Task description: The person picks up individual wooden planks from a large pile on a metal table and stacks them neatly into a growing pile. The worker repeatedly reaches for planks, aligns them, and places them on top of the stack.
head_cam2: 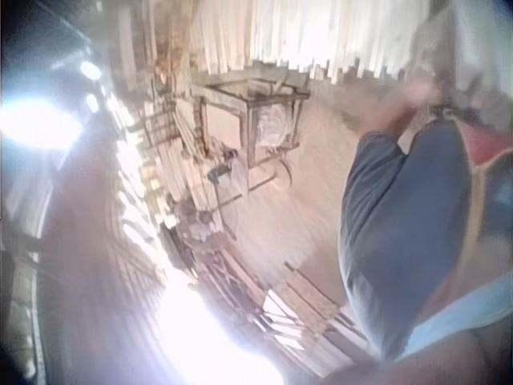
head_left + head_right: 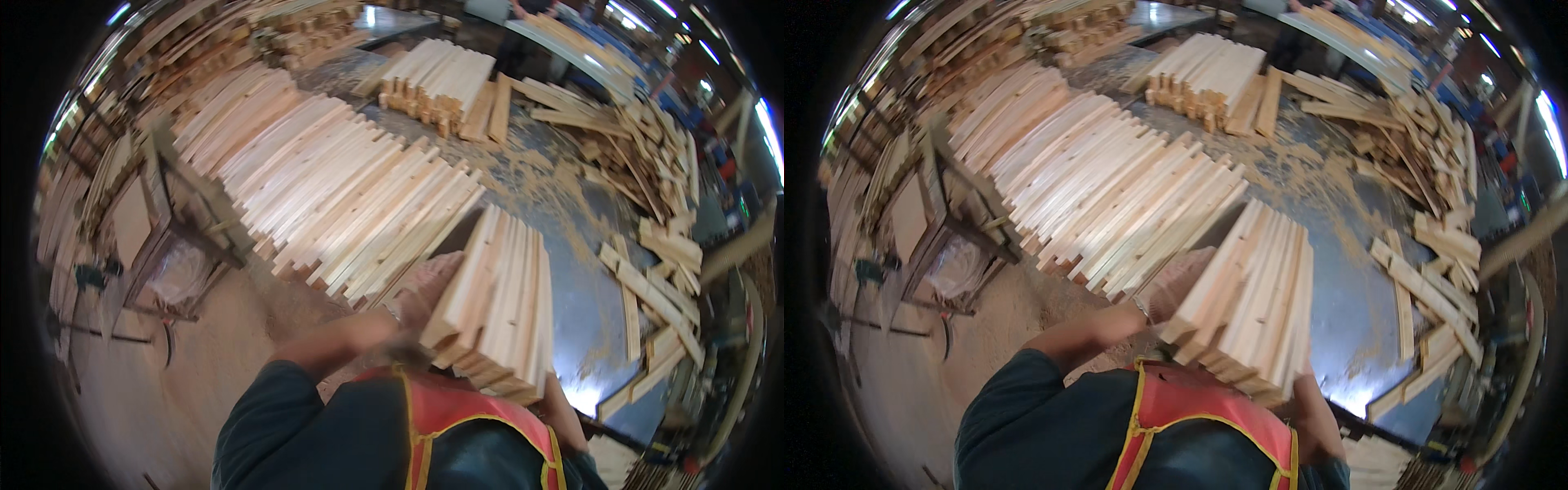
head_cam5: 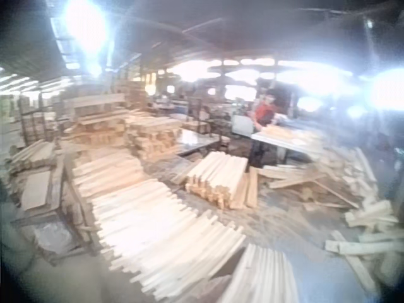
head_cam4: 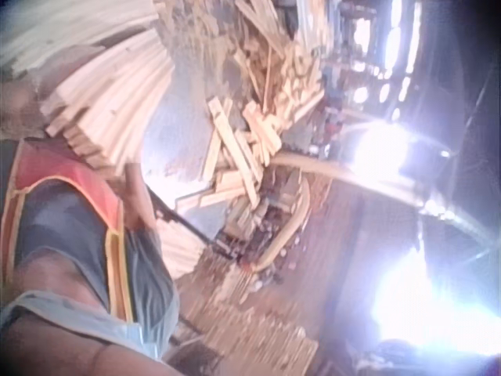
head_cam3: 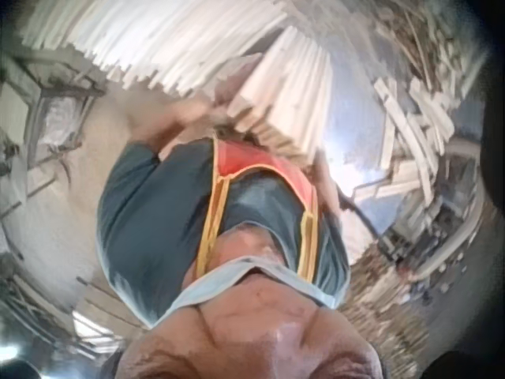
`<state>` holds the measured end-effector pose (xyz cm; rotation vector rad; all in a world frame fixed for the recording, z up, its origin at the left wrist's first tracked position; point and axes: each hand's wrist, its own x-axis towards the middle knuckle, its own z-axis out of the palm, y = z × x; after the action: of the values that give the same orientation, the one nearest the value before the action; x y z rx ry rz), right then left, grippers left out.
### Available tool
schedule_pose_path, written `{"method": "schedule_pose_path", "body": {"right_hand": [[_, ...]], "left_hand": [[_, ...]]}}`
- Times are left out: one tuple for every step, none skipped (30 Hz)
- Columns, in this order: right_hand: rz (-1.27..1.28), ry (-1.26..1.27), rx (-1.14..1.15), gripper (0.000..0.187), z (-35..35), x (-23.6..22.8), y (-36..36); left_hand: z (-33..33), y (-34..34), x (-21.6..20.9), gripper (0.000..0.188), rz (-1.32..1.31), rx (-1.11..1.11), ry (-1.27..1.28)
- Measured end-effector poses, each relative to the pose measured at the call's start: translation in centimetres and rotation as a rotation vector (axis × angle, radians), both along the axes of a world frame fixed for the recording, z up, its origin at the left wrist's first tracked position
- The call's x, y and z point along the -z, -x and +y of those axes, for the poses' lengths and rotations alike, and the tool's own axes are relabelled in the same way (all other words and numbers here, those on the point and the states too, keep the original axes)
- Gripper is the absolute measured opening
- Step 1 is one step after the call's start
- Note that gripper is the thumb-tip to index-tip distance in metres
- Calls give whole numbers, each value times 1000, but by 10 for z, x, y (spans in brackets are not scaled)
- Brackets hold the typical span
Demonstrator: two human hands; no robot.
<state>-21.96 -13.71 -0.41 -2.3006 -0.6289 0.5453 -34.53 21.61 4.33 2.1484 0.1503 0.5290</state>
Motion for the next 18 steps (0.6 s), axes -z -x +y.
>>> {"method": "schedule_pose_path", "body": {"right_hand": [[-37, 40, -48, 71, 16, 7, 3], [-84, 64, -92, 72, 37, 16, 2], [-147, 92, -117, 73, 51, 23, 1], [-216, 128, -118, 74, 60, 31, -2], [-285, 151, -112, 76, 71, 38, -7], [-329, 163, -109, 77, 80, 47, -7], [-182, 381, -108, 72, 98, 31, -7], [-187, 401, -144, 68, 98, 33, -17], [-184, 417, -193, 65, 98, 39, -23], [-19, 282, -164, 69, 97, 39, -27], [139, 153, -122, 74, 90, 33, -35], [295, 24, -74, 78, 81, 27, -35], [400, -103, 22, 79, 79, 17, -25], [501, -236, 104, 80, 89, 0, -15], [601, -365, 206, 82, 95, -17, -6], [625, -432, 132, 87, 105, -34, 2], [640, -439, 123, 89, 110, -50, 1], [662, -439, 114, 90, 115, -59, 5]], "left_hand": [[12, 10, 11, 68, 40, 86, 385], [27, 26, 19, 70, 84, 89, 713], [46, 25, 3, 69, 403, 102, 39], [55, 20, -18, 68, 693, 156, -904], [59, 16, -28, 67, 786, 207, -1070], [63, 12, -30, 67, 845, 249, -1224], [63, 12, -44, 64, 950, 306, -1128], [68, 14, -35, 59, 818, 263, -1082], [81, 24, -16, 54, 702, 217, -1030], [87, 37, 1, 49, 594, 175, -965], [81, 47, -5, 47, 555, 124, -868], [69, 61, -23, 45, 518, 74, -768], [59, 80, -38, 42, 487, 11, -671], [53, 109, -42, 32, 627, -6, -550], [47, 124, -49, 28, 835, 105, -331], [39, 140, -53, 27, 1032, 217, -102], [22, 177, -20, 31, 957, 190, 131], [8, 201, 12, 38, 896, 151, 411]]}}
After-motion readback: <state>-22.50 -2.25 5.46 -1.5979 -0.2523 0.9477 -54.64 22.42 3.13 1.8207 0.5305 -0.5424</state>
